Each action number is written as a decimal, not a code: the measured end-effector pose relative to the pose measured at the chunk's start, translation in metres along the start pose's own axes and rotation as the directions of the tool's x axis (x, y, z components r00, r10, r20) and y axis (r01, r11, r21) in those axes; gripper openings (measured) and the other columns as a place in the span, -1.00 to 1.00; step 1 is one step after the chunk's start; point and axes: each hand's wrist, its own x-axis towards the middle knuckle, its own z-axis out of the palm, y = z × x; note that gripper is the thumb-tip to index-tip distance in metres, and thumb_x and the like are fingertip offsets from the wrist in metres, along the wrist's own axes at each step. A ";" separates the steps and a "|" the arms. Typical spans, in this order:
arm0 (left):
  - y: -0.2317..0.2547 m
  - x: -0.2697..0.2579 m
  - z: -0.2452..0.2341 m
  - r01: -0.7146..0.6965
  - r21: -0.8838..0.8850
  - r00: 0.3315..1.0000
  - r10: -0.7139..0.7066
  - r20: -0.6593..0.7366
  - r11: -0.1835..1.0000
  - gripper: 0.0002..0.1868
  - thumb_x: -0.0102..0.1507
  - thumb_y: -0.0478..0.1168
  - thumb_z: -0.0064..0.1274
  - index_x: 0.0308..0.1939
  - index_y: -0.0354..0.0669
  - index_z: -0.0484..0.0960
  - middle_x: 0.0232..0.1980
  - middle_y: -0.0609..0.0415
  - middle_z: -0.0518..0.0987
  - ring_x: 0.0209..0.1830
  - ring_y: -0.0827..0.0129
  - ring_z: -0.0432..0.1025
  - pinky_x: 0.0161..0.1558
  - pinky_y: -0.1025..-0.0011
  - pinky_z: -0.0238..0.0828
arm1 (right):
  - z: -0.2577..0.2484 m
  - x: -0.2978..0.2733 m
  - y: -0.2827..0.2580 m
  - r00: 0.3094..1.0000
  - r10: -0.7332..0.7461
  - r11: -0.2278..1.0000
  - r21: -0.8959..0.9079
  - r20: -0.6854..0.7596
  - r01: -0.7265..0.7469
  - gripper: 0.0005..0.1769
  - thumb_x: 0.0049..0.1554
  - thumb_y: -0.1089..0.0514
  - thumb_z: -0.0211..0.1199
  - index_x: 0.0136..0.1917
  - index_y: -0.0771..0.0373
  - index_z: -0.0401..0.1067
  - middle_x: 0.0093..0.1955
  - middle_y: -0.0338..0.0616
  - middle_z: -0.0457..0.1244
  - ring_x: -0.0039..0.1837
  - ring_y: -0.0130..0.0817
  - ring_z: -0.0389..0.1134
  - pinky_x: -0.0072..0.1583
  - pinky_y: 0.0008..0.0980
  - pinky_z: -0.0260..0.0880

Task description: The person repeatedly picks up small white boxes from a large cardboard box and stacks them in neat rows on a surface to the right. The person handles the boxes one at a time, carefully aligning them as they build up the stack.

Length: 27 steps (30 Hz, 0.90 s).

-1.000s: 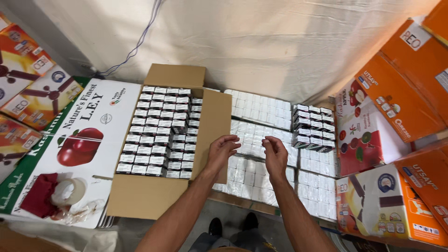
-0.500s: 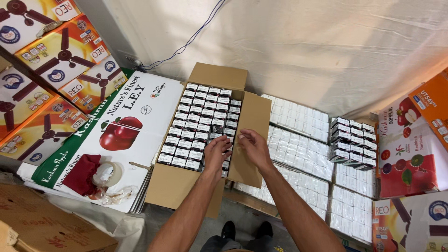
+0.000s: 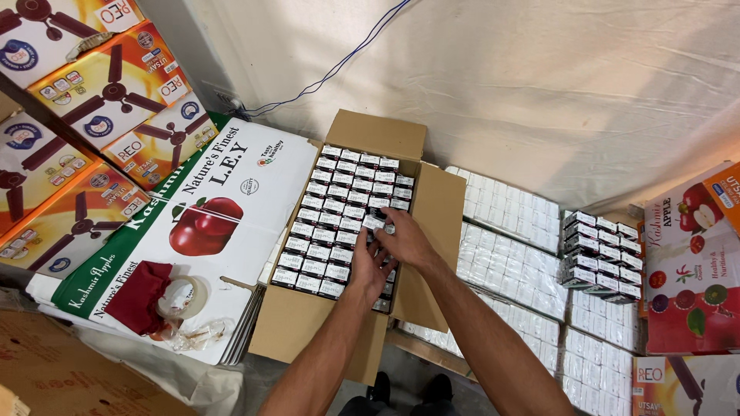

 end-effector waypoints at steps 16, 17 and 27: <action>-0.003 -0.021 0.020 -0.037 -0.040 0.998 0.034 -0.059 0.999 -0.24 0.41 0.26 -0.19 0.50 -0.10 -0.02 0.37 -0.20 0.14 0.36 -0.02 0.30 0.44 0.04 0.26 | -0.006 -0.017 -0.004 0.981 0.194 0.957 0.228 -0.033 -0.181 -0.49 -0.04 0.02 0.47 0.16 0.07 0.40 0.23 -0.03 0.27 -0.05 -0.23 0.43 -0.03 -0.29 0.48; 0.002 -0.035 0.027 -0.090 0.042 0.996 0.090 -0.003 0.995 -0.24 0.44 0.19 -0.28 0.56 -0.08 -0.16 0.47 -0.29 -0.07 0.45 -0.12 0.20 0.50 -0.03 0.19 | -0.010 -0.019 -0.005 0.979 0.201 0.935 0.305 -0.044 -0.179 -0.30 -0.10 0.05 0.52 0.29 0.07 0.35 0.22 -0.02 0.23 -0.08 -0.27 0.39 -0.08 -0.34 0.49; -0.011 -0.084 0.096 -0.253 0.370 0.956 0.173 0.237 0.894 -0.27 0.43 0.24 -0.39 0.64 0.19 -0.07 0.62 -0.34 -0.09 0.60 -0.24 -0.01 0.48 -0.16 -0.02 | -0.086 -0.094 -0.044 0.874 0.398 0.712 0.695 -0.279 -0.103 -0.29 0.03 0.12 0.47 0.41 0.17 0.31 0.19 -0.07 0.16 0.01 -0.39 0.30 0.02 -0.40 0.37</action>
